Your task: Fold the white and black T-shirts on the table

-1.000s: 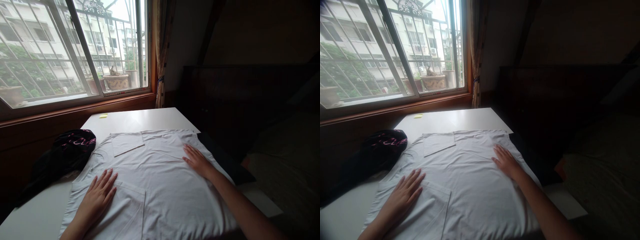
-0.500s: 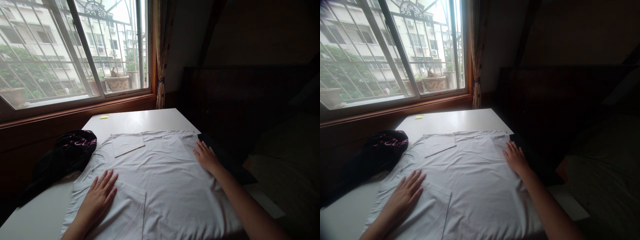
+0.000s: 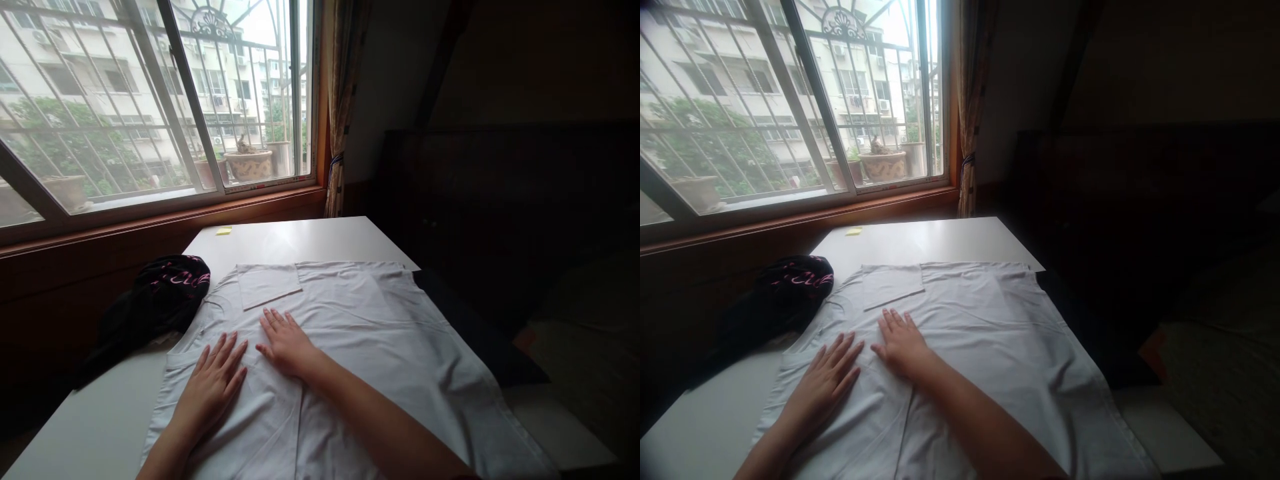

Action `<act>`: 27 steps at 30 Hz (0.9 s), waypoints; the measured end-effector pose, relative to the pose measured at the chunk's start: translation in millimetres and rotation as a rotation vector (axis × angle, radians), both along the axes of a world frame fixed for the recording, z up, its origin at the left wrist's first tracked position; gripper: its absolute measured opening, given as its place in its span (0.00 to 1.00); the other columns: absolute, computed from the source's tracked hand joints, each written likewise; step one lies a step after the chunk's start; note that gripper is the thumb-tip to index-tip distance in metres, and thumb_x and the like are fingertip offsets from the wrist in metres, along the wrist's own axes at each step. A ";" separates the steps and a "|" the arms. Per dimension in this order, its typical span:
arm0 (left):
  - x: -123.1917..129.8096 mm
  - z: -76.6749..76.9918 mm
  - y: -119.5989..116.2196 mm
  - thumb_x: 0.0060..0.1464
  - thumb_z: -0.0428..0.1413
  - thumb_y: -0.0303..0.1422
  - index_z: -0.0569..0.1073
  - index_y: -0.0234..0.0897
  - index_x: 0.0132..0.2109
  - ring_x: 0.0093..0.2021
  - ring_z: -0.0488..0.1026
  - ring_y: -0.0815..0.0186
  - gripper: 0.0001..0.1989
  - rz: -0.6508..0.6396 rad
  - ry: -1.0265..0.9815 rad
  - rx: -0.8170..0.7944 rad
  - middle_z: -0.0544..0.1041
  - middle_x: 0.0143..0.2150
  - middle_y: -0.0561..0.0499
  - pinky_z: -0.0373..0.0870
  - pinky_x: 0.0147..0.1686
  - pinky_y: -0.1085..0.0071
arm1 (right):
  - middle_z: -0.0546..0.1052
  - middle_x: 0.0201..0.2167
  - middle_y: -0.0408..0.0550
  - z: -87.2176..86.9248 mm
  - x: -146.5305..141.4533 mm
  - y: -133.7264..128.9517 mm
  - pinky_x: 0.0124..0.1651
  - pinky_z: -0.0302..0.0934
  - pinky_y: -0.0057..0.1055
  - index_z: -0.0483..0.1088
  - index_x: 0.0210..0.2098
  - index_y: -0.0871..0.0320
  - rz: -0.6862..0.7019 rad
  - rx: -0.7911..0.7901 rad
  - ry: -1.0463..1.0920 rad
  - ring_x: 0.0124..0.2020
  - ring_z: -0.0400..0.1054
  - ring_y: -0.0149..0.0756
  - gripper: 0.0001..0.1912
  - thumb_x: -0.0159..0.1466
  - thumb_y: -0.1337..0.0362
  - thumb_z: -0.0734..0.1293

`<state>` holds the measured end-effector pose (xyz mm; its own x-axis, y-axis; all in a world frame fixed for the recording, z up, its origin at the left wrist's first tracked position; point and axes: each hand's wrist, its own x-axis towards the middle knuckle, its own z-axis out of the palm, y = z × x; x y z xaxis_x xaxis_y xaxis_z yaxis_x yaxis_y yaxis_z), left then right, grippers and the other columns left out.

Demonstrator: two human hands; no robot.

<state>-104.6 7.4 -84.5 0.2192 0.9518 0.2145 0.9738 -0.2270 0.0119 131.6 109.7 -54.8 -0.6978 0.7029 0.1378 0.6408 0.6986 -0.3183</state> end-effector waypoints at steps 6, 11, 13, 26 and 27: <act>3.1 1.3 -2.1 0.70 0.45 0.46 0.60 0.41 0.73 0.76 0.50 0.50 0.30 0.205 0.004 -0.012 0.54 0.77 0.45 0.50 0.71 0.43 | 0.45 0.77 0.54 -6.2 9.1 12.3 0.76 0.32 0.48 0.49 0.75 0.61 -0.054 -0.003 -0.045 0.77 0.36 0.45 0.40 0.74 0.42 0.52; 2.3 0.4 -1.9 0.70 0.44 0.46 0.61 0.42 0.73 0.76 0.49 0.51 0.30 0.214 -0.008 -0.004 0.54 0.77 0.46 0.48 0.72 0.44 | 0.46 0.77 0.54 -10.0 68.1 49.7 0.76 0.34 0.47 0.50 0.75 0.60 -0.219 0.019 -0.117 0.77 0.39 0.45 0.38 0.74 0.44 0.53; 1.5 0.0 -1.8 0.70 0.44 0.46 0.61 0.42 0.73 0.77 0.49 0.51 0.30 0.209 -0.012 -0.009 0.54 0.77 0.46 0.49 0.71 0.45 | 0.47 0.77 0.55 -12.5 97.3 64.7 0.76 0.35 0.47 0.51 0.75 0.61 -0.317 0.034 -0.147 0.77 0.40 0.45 0.37 0.74 0.47 0.53; 0.1 -4.0 -0.6 0.69 0.44 0.46 0.61 0.42 0.73 0.76 0.50 0.51 0.30 0.211 -0.007 0.013 0.55 0.76 0.46 0.49 0.71 0.45 | 0.52 0.76 0.53 -5.3 139.5 136.7 0.75 0.36 0.43 0.54 0.73 0.61 -0.599 0.058 -0.151 0.76 0.43 0.46 0.32 0.74 0.56 0.53; 0.4 -3.4 -0.4 0.69 0.44 0.46 0.61 0.42 0.73 0.76 0.50 0.52 0.30 0.210 -0.007 0.012 0.55 0.76 0.47 0.49 0.71 0.45 | 0.51 0.76 0.53 -2.1 130.8 144.2 0.75 0.36 0.43 0.54 0.74 0.61 -0.596 0.042 -0.142 0.76 0.43 0.46 0.32 0.74 0.55 0.52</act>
<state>-104.2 7.0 -87.9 0.0145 0.9739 0.2267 0.9997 -0.0190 0.0176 262.4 254.0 -56.9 -0.2002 0.9738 0.1079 0.9592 0.2172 -0.1808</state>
